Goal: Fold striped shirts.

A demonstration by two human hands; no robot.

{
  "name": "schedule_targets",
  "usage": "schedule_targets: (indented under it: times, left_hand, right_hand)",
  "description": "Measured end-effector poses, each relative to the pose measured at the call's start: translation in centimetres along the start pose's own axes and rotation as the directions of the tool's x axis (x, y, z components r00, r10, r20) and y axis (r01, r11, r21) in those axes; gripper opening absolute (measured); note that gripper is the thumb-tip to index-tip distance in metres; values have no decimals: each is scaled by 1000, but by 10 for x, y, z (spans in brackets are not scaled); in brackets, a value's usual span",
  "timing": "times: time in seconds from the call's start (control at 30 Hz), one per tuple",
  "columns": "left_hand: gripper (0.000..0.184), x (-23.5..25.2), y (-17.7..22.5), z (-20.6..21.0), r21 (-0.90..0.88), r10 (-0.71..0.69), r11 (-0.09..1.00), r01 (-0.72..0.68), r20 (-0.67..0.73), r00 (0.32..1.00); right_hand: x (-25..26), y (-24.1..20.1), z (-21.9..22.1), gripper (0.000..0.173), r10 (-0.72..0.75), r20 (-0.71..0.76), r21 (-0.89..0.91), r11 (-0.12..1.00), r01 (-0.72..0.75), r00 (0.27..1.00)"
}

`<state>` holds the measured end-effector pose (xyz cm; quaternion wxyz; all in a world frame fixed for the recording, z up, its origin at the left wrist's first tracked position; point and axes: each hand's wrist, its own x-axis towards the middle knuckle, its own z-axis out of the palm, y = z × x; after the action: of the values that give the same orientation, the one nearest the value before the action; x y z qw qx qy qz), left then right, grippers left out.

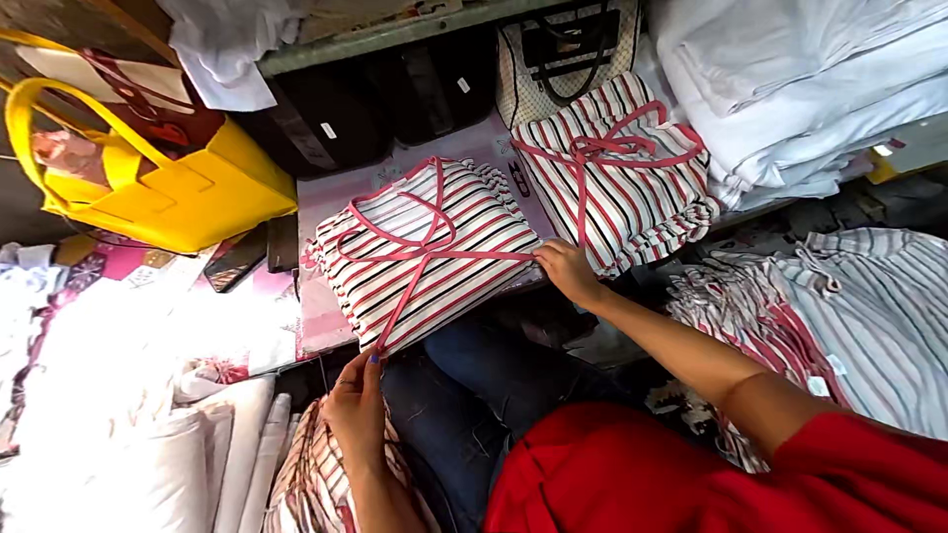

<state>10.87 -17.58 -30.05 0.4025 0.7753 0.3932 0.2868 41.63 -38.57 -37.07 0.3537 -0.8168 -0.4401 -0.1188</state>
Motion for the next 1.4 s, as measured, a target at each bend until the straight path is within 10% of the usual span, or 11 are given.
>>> schedule_targets:
  times: [0.1,0.2,0.3,0.37,0.57,0.8,1.0,1.23,1.4]
  left_hand:
    - [27,-14,-15,-7,-24,-56,998,56,-22,998]
    - [28,-35,-31,-25,-86,-165,983,160,-60,984]
    - [25,-50,-41,-36,-122,-299,950,288,-89,950]
    - [27,-48,-37,-38,-84,-337,940,331,-65,939]
    - [31,28,-23,-26,-5,-131,991,131,-91,987]
    - [61,131,-20,31,279,-419,873,401,5,908]
    - [64,120,-35,20,-220,-498,822,525,169,850]
    - [59,167,-6,31,-36,-295,951,308,198,935]
    - [60,181,117,34,187,-36,982,-18,277,960]
  right_hand:
    - [-12,-1,-4,12,-69,-36,-90,994,66,997]
    - [-31,-19,-48,21,120,414,-107,991,-83,902]
    - [-28,-43,-91,22,183,942,-155,981,-119,283]
    - [-17,-43,-101,28,112,988,-101,990,-103,104]
    - [75,5,-39,51,486,544,-46,832,-553,684]
    - [137,-22,25,77,622,551,160,576,-801,557]
    - [135,-6,18,74,502,756,453,61,-889,420]
    - [138,-40,25,54,351,687,566,290,-771,636]
    - [81,-49,-53,76,465,402,746,334,-577,789]
